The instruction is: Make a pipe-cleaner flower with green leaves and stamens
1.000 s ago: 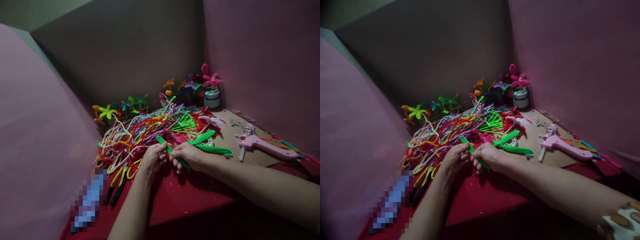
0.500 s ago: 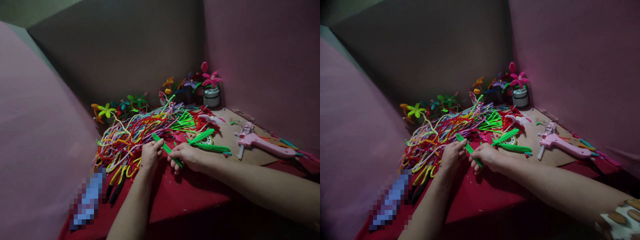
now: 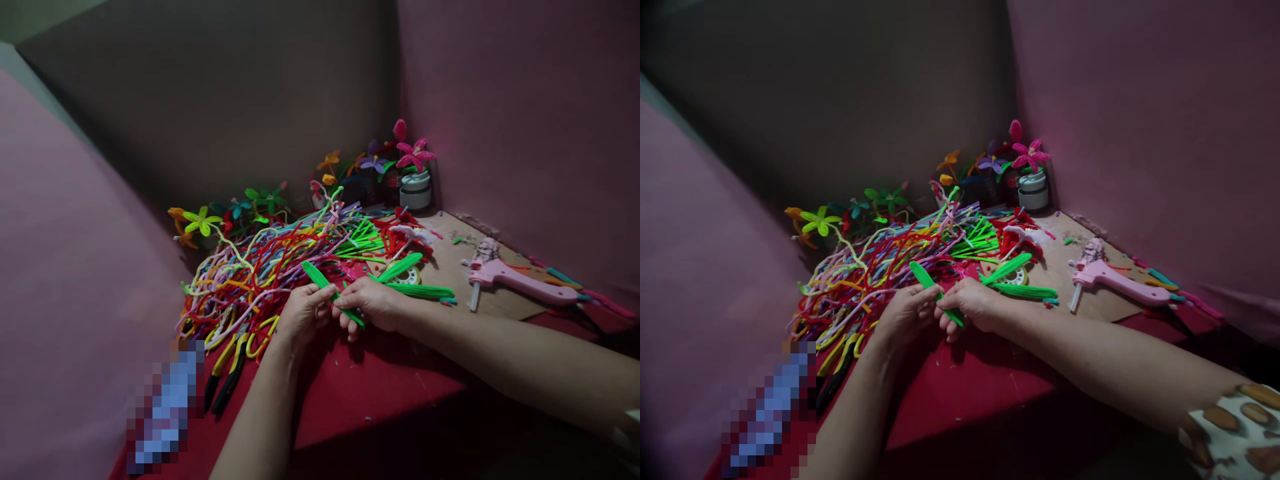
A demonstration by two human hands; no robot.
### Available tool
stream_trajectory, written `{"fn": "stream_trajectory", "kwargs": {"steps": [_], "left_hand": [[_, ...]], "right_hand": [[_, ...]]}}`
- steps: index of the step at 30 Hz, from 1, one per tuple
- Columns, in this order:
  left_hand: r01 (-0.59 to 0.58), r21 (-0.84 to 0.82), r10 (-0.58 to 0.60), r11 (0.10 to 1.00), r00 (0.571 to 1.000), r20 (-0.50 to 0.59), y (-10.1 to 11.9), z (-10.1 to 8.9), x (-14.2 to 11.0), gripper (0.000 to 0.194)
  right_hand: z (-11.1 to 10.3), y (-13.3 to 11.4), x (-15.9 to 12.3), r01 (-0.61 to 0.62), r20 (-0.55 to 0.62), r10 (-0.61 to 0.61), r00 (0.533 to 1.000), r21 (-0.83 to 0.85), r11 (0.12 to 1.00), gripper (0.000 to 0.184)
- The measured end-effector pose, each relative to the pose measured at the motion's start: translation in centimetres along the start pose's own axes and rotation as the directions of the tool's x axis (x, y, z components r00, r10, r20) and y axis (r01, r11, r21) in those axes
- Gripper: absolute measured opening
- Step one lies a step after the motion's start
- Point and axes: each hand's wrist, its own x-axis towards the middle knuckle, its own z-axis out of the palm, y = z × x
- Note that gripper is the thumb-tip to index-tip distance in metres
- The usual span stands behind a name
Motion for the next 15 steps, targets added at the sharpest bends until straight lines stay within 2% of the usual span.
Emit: {"fn": "stream_trajectory", "kwargs": {"steps": [6,9,15], "left_hand": [[-0.047,0.114,0.063,0.992,0.989,-0.136,0.15,0.38,0.0,0.029],[-0.06,0.093,0.078,0.994,0.977,-0.198,0.33,0.15,0.04,0.03],[-0.077,0.041,0.085,0.996,0.967,-0.242,0.58,0.41,-0.12,0.032]], "right_hand": [[0.11,0.01,-0.06,0.001,-0.03,-0.002,1.0,-0.009,1.0,0.015],[0.08,0.08,-0.07,-0.01,-0.015,0.01,1.0,-0.007,1.0,0.014],[-0.11,-0.06,0.04,-0.013,-0.015,0.013,1.0,-0.039,0.999,0.015]]}}
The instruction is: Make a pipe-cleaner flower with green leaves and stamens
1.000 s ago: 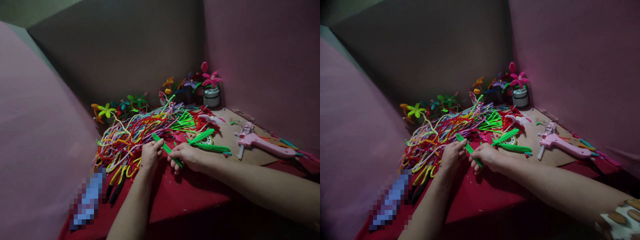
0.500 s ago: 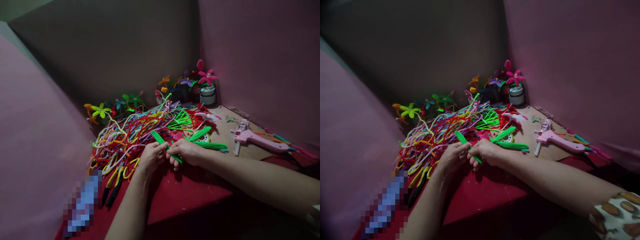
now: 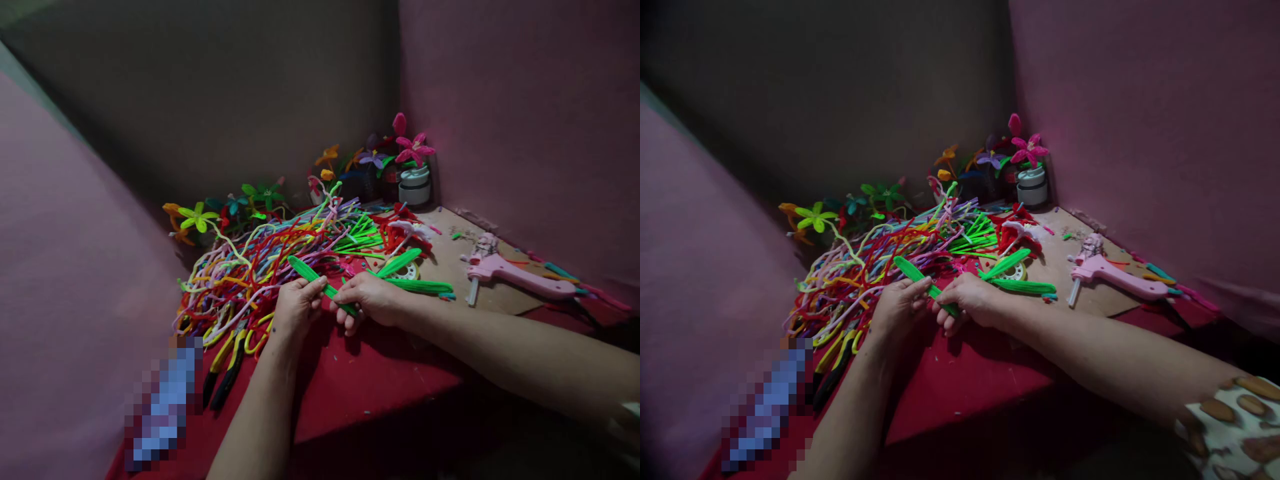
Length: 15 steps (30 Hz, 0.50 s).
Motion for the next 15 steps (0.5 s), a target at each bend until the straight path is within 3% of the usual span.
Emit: {"fn": "stream_trajectory", "kwargs": {"steps": [5,7,8,9,10,11,12,13,15], "left_hand": [[-0.013,-0.006,0.014,1.0,0.999,0.047,0.2,-0.5,0.0,0.031],[-0.119,0.04,0.121,0.992,0.99,-0.069,0.3,-1.0,0.2,0.029],[-0.213,0.108,0.229,0.971,0.959,-0.168,0.4,-1.3,0.2,0.027],[-0.316,0.215,0.366,0.924,0.895,-0.256,0.6,-1.5,0.2,0.027],[-0.406,0.355,0.513,0.842,0.806,-0.296,0.7,-1.7,0.1,0.027],[-0.475,0.5,0.651,0.724,0.709,-0.27,0.9,-1.7,-0.1,0.026],[-0.527,0.621,0.758,0.581,0.628,-0.175,1.1,-1.7,-0.3,0.023],[-0.571,0.697,0.816,0.433,0.577,-0.033,1.4,-1.7,-0.6,0.018],[-0.659,0.726,0.789,0.195,0.545,0.284,1.7,-1.4,-1.0,0.011]], "right_hand": [[-0.4,-0.5,0.0,-0.012,0.037,0.013,0.999,-0.043,0.999,0.015],[-0.6,-0.7,0.0,-0.008,0.043,0.011,0.999,-0.064,0.998,0.014],[-0.7,-0.8,0.0,-0.008,0.042,0.011,0.999,-0.073,0.997,0.014],[-0.8,-1.0,0.0,-0.013,0.04,0.016,0.999,-0.08,0.997,0.014],[-0.8,-1.1,-0.1,-0.02,0.036,0.023,0.999,-0.087,0.996,0.014],[-0.9,-1.3,-0.1,-0.03,0.032,0.033,0.999,-0.094,0.995,0.015],[-1.0,-1.4,-0.2,-0.041,0.031,0.045,0.999,-0.106,0.993,0.014],[-1.0,-1.5,-0.2,-0.054,0.032,0.058,0.998,-0.122,0.991,0.014],[-1.2,-1.7,-0.2,-0.071,0.042,0.079,0.996,-0.16,0.984,0.013]]}}
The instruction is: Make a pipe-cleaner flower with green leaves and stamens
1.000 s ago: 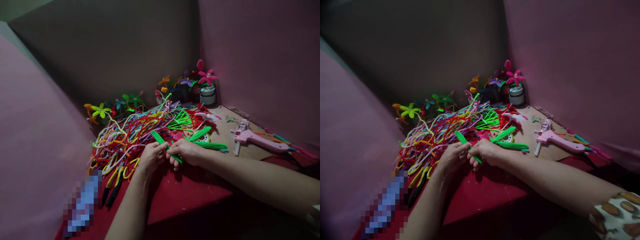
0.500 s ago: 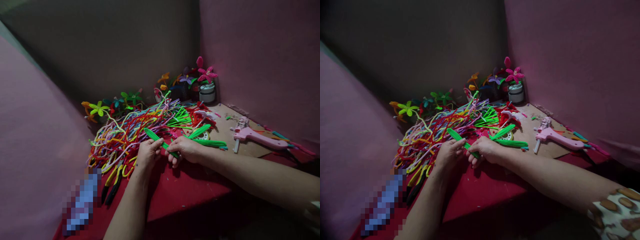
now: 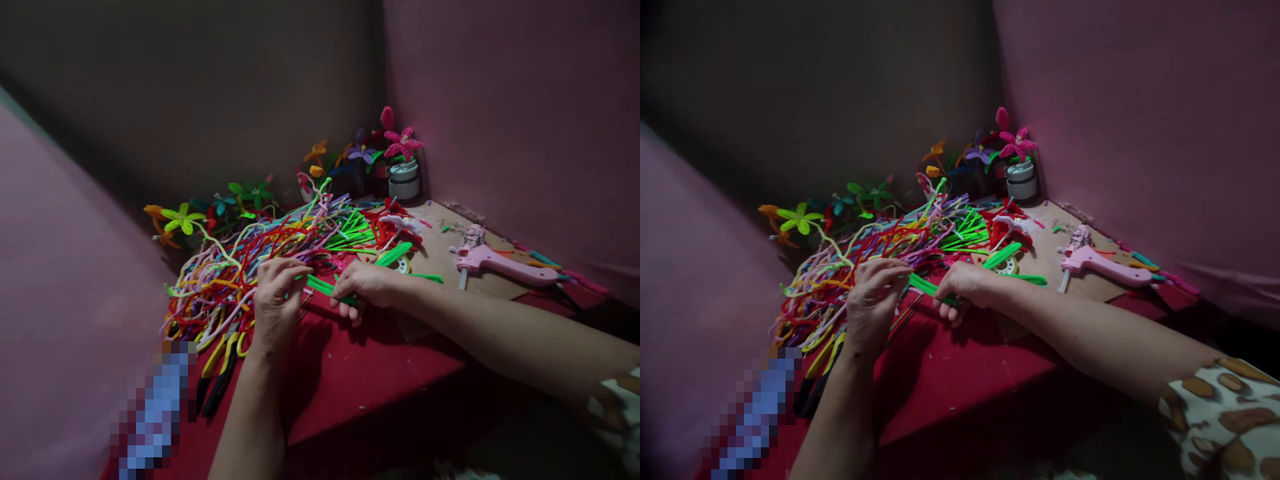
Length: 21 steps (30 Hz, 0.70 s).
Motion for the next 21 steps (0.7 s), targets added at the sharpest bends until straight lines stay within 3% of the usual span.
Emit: {"fn": "stream_trajectory", "kwargs": {"steps": [3,5,14,21], "left_hand": [[-0.19,-0.049,0.195,0.981,0.929,0.313,0.4,0.1,0.1,0.013],[-0.233,-0.063,0.238,0.97,0.879,0.413,0.3,0.4,0.1,0.013],[-0.22,-0.024,0.201,0.975,0.835,0.512,0.0,1.1,-0.7,0.01],[-0.241,-0.028,0.215,0.97,0.801,0.558,0.5,1.0,-0.9,0.012]], "right_hand": [[-0.3,-0.2,-0.1,-0.009,-0.003,0.008,1.0,-0.066,0.998,0.012],[-0.4,-0.4,-0.2,-0.012,-0.002,0.012,1.0,-0.114,0.993,0.012],[-1.0,-0.7,-0.3,-0.059,0.123,0.106,0.987,-0.337,0.94,0.01],[-1.5,-0.6,0.0,-0.059,0.2,0.139,0.97,-0.36,0.931,0.011]]}}
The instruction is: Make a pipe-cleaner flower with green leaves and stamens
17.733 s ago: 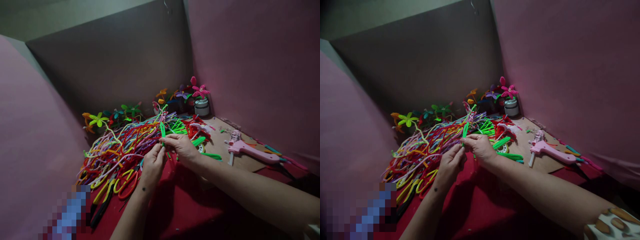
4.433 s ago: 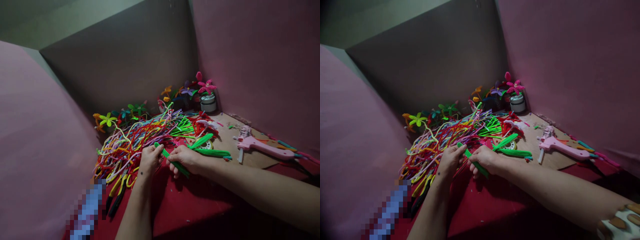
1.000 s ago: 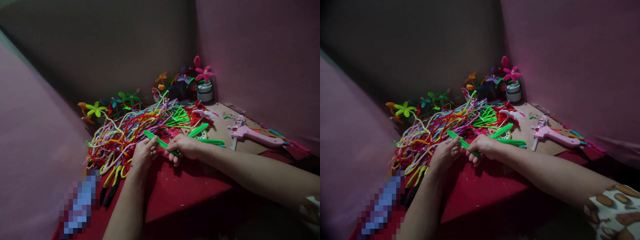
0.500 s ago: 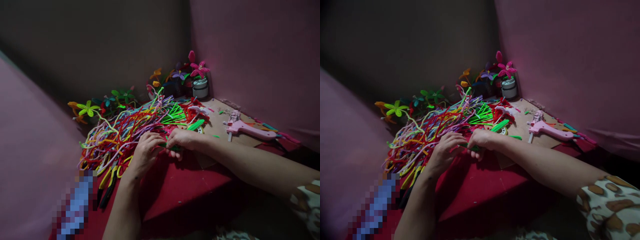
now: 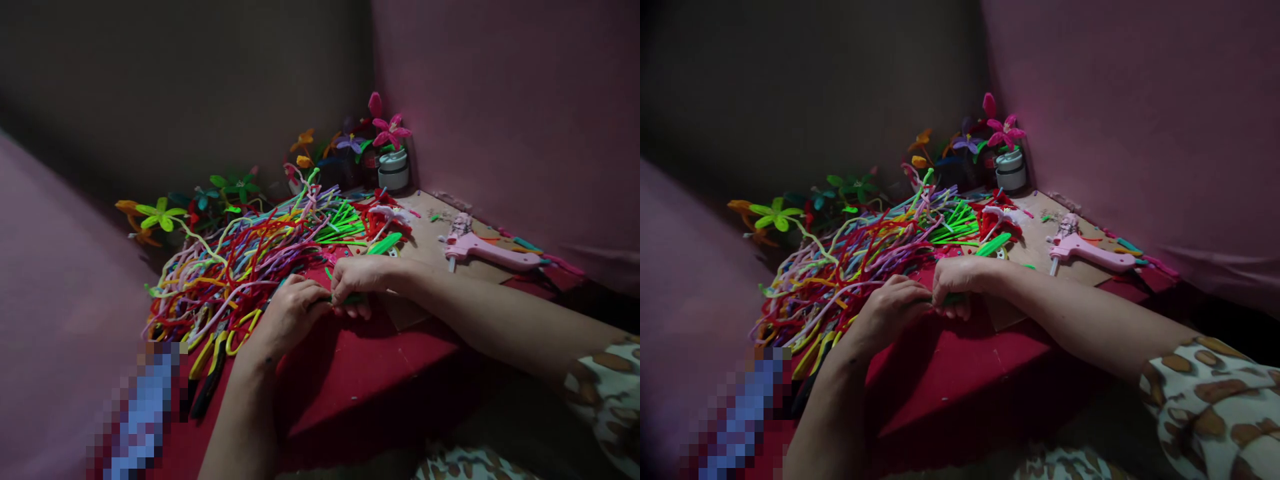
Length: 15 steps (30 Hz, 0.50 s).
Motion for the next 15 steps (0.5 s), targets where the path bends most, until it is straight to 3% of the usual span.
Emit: {"fn": "stream_trajectory", "kwargs": {"steps": [15], "left_hand": [[0.113,-0.038,-0.108,0.993,0.989,0.1,1.1,0.0,0.4,0.014]], "right_hand": [[-0.3,-0.4,-0.6,-0.011,0.056,0.015,0.998,-0.081,0.997,0.016]]}}
